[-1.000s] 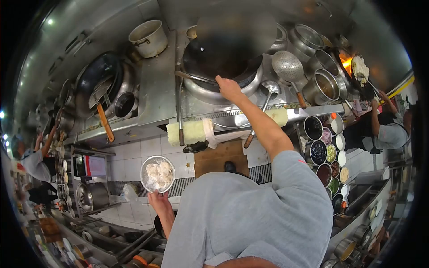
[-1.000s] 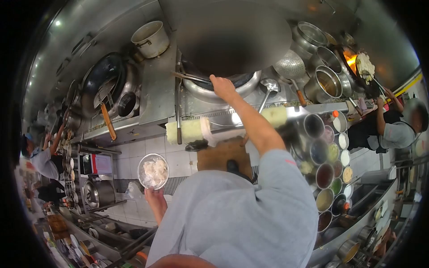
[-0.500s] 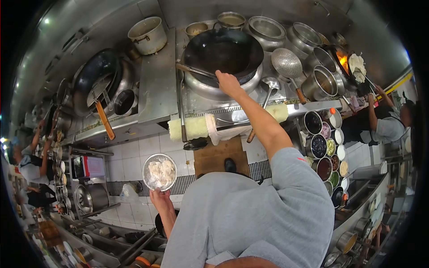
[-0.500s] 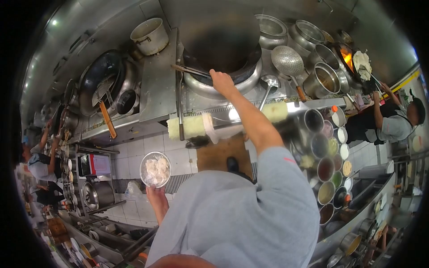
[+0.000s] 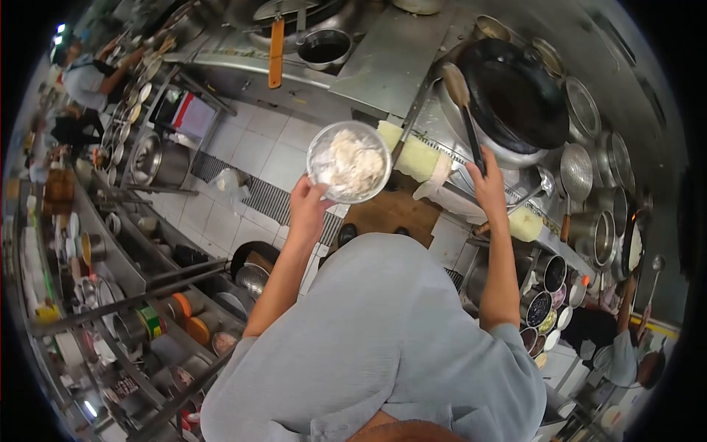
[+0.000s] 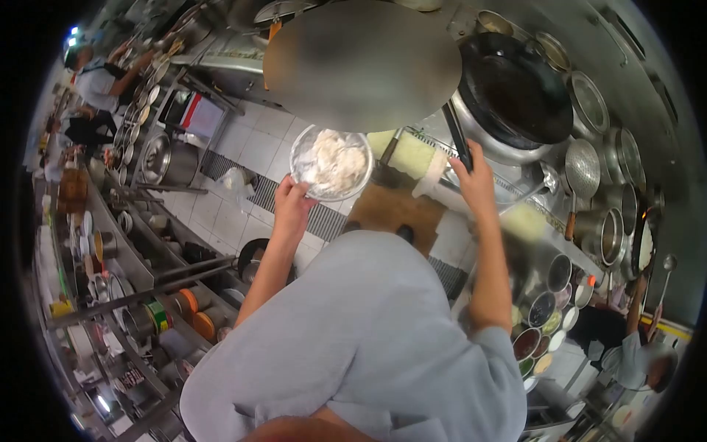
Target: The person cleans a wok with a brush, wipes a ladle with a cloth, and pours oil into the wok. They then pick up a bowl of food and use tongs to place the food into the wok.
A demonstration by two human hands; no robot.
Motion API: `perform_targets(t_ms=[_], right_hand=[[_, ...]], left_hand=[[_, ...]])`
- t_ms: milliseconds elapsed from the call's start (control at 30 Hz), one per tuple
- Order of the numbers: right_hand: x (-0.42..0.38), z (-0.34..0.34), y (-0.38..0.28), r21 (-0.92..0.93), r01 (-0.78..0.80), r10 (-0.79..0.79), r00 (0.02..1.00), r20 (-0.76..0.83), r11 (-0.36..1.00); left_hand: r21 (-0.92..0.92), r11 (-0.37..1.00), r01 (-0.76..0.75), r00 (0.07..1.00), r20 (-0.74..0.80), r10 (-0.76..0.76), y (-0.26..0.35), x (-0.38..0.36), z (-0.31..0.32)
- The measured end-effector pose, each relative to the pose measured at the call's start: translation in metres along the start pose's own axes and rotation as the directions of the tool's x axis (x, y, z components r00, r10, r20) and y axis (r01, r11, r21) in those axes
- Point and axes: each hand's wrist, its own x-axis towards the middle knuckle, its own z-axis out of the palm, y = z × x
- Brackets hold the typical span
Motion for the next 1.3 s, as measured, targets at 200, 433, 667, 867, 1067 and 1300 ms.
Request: perform_targets(t_ms=[200, 433, 667, 867, 1067, 1300], right_hand=[[0.008, -0.070, -0.087, -0.314, 0.344, -0.284, 0.933, 0.223, 0.885], [0.043, -0.091, -0.156, -0.598, 0.545, -0.272, 0.829, 0.488, 0.588], [0.062, -0.091, -0.181, -0.579, 0.638, -0.358, 0.767, 0.532, 0.508], [0.075, -0.084, -0.179, -0.566, 0.663, -0.268, 0.732, 0.626, 0.490], [0.074, -0.100, -0.194, -0.588, 0.583, -0.219, 0.789, 0.574, 0.560], [0.047, -0.097, -0.149, -0.406, 0.363, -0.166, 0.881, 0.443, 0.839]], left_hand=[[-0.033, 0.999, -0.025, 0.995, 0.098, 0.028, 0.016, 0.014, 0.025], [0.022, 0.978, -0.208, 0.966, 0.164, 0.202, 0.023, 0.034, 0.040], [0.341, 0.712, -0.614, 0.782, 0.390, 0.487, 0.048, 0.035, 0.032], [0.124, 0.896, -0.427, 0.891, 0.226, 0.393, 0.017, 0.055, 0.022], [-0.089, 0.996, -0.003, 0.988, 0.153, 0.017, 0.003, 0.060, 0.017], [-0.183, 0.958, 0.223, 0.967, 0.165, -0.193, -0.024, 0.064, 0.015]])
